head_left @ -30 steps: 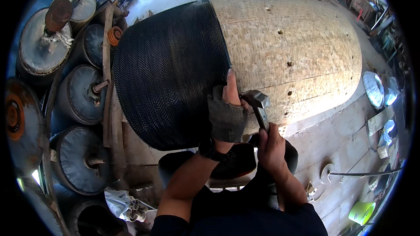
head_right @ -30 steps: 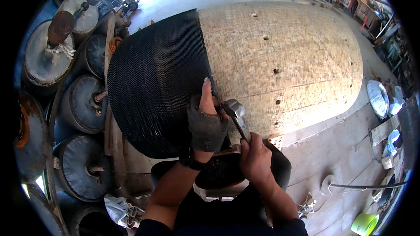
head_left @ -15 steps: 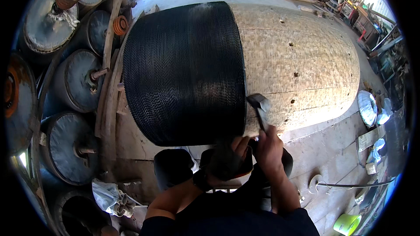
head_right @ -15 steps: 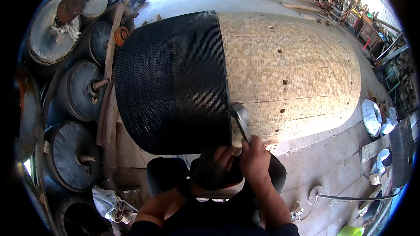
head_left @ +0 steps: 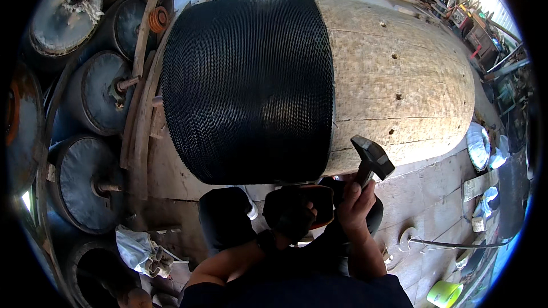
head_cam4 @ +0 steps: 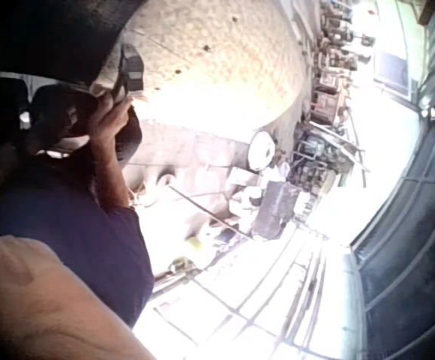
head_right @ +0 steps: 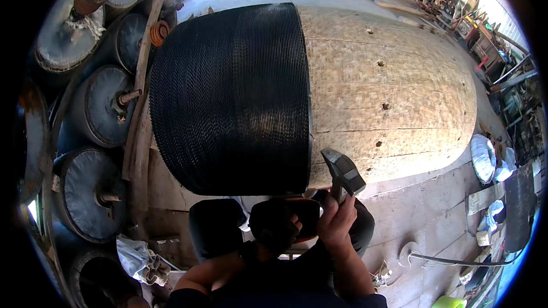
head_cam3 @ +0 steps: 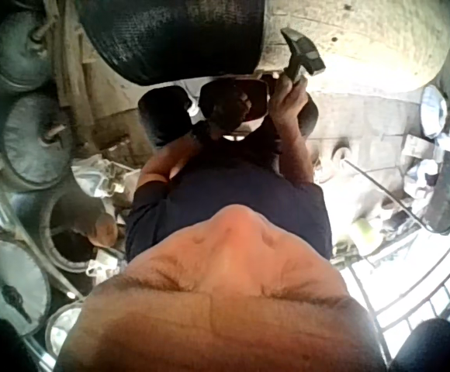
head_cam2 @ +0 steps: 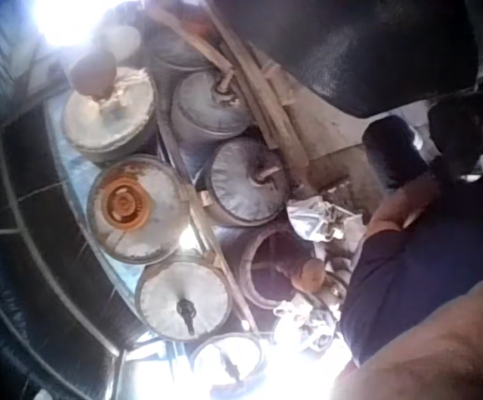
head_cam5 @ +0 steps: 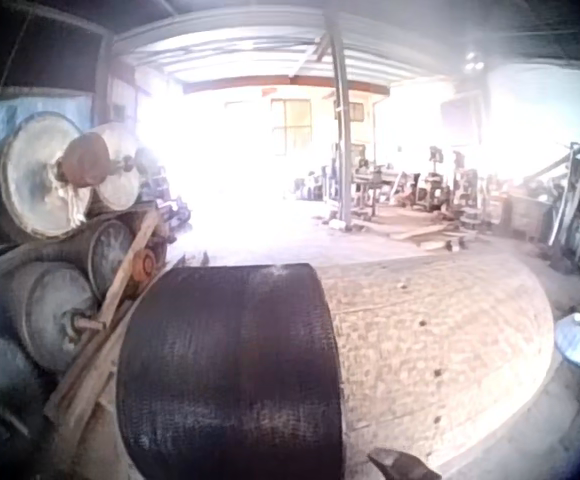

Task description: The person attaches a textured black sheet to a large cylindrical wooden drum using a hammer and small nails.

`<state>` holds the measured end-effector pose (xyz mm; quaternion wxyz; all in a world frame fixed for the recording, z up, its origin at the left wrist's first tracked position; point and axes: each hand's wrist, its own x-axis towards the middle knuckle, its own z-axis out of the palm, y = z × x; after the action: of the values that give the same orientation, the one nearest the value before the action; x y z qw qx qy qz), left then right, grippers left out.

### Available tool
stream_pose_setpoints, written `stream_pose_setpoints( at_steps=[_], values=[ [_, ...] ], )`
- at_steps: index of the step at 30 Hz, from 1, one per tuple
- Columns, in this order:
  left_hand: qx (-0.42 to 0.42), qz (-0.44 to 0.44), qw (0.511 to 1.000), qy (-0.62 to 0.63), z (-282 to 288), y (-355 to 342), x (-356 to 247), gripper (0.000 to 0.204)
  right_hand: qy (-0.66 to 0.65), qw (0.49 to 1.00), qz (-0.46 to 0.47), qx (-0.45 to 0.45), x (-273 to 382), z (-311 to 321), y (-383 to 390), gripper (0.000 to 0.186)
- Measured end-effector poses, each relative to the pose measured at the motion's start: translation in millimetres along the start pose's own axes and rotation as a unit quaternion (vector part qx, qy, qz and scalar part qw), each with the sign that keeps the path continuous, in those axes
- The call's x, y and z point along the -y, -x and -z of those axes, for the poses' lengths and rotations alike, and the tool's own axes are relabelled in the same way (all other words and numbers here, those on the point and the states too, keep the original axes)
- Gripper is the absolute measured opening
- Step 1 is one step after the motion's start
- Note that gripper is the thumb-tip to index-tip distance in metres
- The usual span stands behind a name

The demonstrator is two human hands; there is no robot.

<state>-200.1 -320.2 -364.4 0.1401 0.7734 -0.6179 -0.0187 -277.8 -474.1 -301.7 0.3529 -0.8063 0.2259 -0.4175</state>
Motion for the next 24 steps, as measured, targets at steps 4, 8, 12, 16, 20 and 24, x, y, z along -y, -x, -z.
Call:
stream_pose_setpoints(
  at_steps=[4, 8, 12, 16, 20, 24],
  values=[
    [-0.039, -0.008, 0.999, 0.034, -5, 1, 6, 0.017, 0.025, 0.999, 0.021, -0.025, -6, -11, -4, 0.022],
    [-0.089, -0.013, 0.995, 0.051, -10, 5, 7, 0.016, 0.009, 1.000, 0.018, -0.022, -6, -14, -3, 0.022],
    [-0.100, -0.036, 0.993, 0.057, -19, 13, 8, 0.023, 0.065, 0.998, 0.013, -0.008, -12, -21, -9, 0.022],
    [-0.080, -0.048, 0.994, 0.049, 3, 4, 3, 0.016, 0.027, 0.999, 0.026, -0.024, -11, -15, -4, 0.026],
    [-0.127, -0.009, 0.991, -0.051, -12, 10, -13, 0.022, 0.046, 0.999, -0.016, 0.001, -13, -17, -12, 0.028],
    [-0.181, -0.010, 0.981, 0.063, 18, -8, -8, 0.026, 0.084, 0.991, 0.100, -0.038, -21, -12, -8, 0.026]
  ],
)
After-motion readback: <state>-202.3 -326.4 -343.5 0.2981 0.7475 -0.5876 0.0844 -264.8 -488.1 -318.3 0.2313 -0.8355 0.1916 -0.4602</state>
